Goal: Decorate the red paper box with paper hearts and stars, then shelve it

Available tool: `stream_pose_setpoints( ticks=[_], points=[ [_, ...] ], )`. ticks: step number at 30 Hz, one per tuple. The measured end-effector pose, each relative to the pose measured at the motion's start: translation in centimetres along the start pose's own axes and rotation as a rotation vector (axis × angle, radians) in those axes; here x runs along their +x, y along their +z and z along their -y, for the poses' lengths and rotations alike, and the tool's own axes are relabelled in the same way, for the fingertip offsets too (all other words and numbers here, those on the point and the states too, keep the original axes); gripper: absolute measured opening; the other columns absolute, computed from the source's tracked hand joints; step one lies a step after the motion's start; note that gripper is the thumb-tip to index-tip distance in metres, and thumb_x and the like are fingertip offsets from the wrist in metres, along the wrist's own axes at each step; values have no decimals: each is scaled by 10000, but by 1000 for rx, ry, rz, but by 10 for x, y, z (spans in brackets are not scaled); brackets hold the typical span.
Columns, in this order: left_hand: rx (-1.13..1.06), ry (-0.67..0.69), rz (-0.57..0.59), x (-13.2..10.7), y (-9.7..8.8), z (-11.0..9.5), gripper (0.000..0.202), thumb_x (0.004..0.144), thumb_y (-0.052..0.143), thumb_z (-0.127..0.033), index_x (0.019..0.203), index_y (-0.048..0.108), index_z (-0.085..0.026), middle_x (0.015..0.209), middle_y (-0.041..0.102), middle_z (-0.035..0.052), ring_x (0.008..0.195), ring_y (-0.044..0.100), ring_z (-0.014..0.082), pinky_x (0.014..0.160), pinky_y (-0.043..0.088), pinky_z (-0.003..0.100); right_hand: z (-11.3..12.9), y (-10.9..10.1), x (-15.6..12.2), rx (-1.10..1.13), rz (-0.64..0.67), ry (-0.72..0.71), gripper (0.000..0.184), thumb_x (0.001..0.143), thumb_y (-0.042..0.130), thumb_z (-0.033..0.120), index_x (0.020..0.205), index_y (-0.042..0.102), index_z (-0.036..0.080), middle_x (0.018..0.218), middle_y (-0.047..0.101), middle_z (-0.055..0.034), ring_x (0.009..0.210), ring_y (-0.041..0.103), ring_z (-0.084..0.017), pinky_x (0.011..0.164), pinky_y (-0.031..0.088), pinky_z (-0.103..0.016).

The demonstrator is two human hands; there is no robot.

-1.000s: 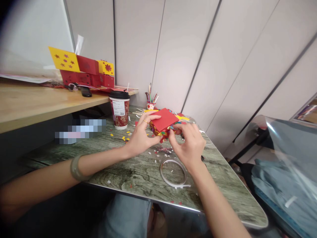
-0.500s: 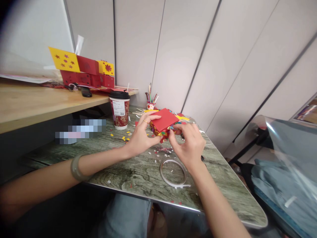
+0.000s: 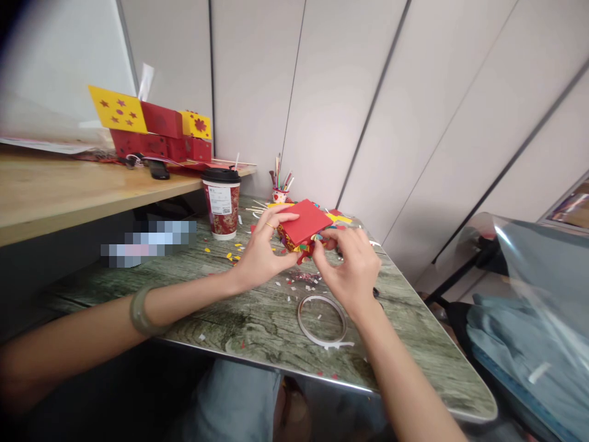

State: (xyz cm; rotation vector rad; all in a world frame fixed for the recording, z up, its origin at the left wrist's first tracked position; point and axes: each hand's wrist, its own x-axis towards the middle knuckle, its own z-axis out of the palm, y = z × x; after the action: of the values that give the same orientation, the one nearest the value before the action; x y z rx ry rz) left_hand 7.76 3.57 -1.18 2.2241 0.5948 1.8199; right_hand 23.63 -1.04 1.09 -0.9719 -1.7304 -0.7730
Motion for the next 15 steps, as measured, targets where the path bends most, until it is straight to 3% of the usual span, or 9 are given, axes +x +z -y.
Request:
stream_pose_setpoints(
  ticks=[15],
  points=[
    [72,77,-2,-2,-1,-3,590,628,629,-115,1162,409,-238,1296,367,90,1241,344,236,1036,311,442,2,1,1,-1,-9,18,61,750,588,167,712,555,202,607,534,25,597,474,-133,581,376,-254]
  ],
)
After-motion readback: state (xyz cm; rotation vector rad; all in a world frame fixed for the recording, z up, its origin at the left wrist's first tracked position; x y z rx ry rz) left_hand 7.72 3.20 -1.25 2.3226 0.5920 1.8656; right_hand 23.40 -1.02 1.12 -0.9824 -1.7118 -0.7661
